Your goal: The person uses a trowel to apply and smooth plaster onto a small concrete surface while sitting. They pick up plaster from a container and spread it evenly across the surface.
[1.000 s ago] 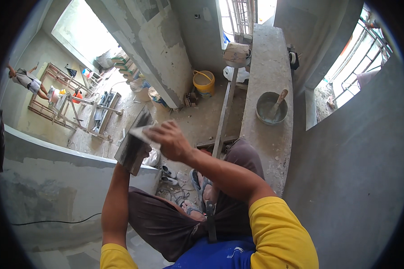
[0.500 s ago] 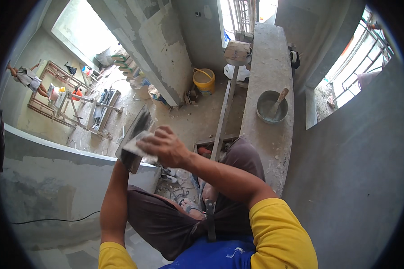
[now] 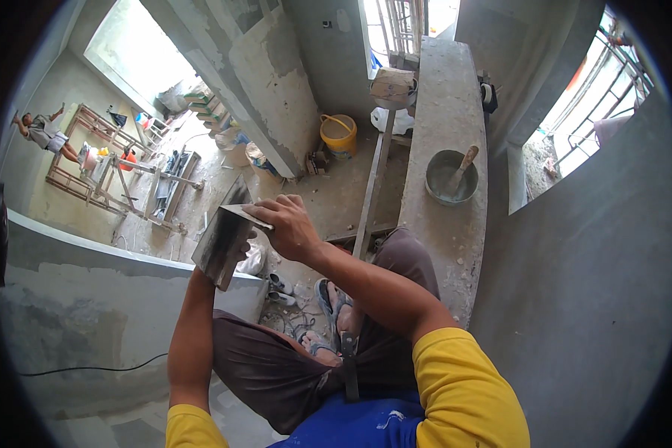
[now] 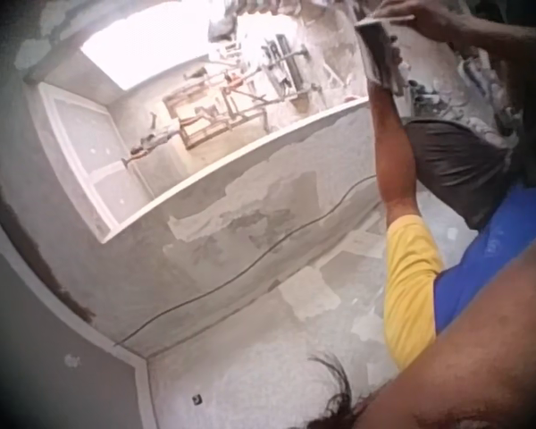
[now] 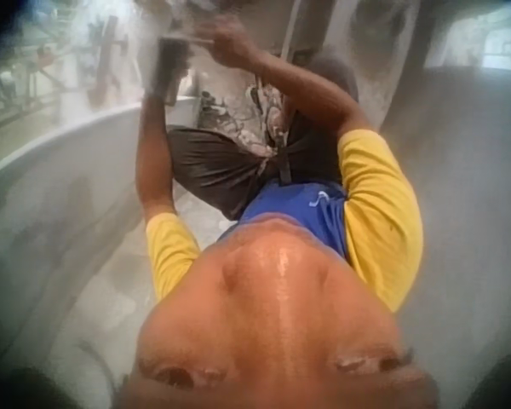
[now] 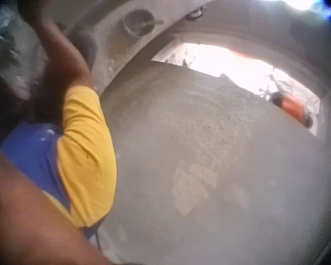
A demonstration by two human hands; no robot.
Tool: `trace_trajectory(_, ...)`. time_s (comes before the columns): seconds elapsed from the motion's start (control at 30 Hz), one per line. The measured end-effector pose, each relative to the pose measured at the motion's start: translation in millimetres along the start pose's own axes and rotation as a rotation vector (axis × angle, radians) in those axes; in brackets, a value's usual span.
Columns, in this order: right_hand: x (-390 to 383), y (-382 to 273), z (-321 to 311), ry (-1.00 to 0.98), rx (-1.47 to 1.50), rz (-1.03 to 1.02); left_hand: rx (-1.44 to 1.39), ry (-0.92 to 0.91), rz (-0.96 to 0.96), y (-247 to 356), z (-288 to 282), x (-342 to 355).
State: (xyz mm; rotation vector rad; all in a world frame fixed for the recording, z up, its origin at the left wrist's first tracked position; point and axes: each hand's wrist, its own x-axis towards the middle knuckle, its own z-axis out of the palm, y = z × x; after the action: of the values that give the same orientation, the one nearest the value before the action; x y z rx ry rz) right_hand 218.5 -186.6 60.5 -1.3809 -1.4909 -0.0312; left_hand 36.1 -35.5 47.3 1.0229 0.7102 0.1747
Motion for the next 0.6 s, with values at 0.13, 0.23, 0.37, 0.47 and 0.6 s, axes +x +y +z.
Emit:
trace_trajectory(0.13, -6.5, -21.4, 9.1, 0.005, 0.016, -0.32, 0.689, -0.057, 0.26, -2.6, -21.9, 1.2)
trace_trajectory(0.23, -4.4, -21.5, 8.1, 0.03, -0.009, -0.353, 0.583, -0.293, 0.353, -13.1, -38.9, 6.8)
trace_trajectory(0.37, -0.8, 6.3, -0.6, -0.008, -0.015, 0.013, -0.112, -0.014, 0.019, -4.9, -3.9, 3.6)
trace_trajectory(0.47, -7.7, -11.4, 9.4, 0.021, -0.017, -0.296, 0.758, -0.565, 0.519, 19.8, 11.0, 27.1)
trace_trajectory(0.6, -6.4, -25.9, 3.9, 0.001, -0.042, -0.309, 0.974, -0.179, 0.669, -14.8, -51.7, 21.5)
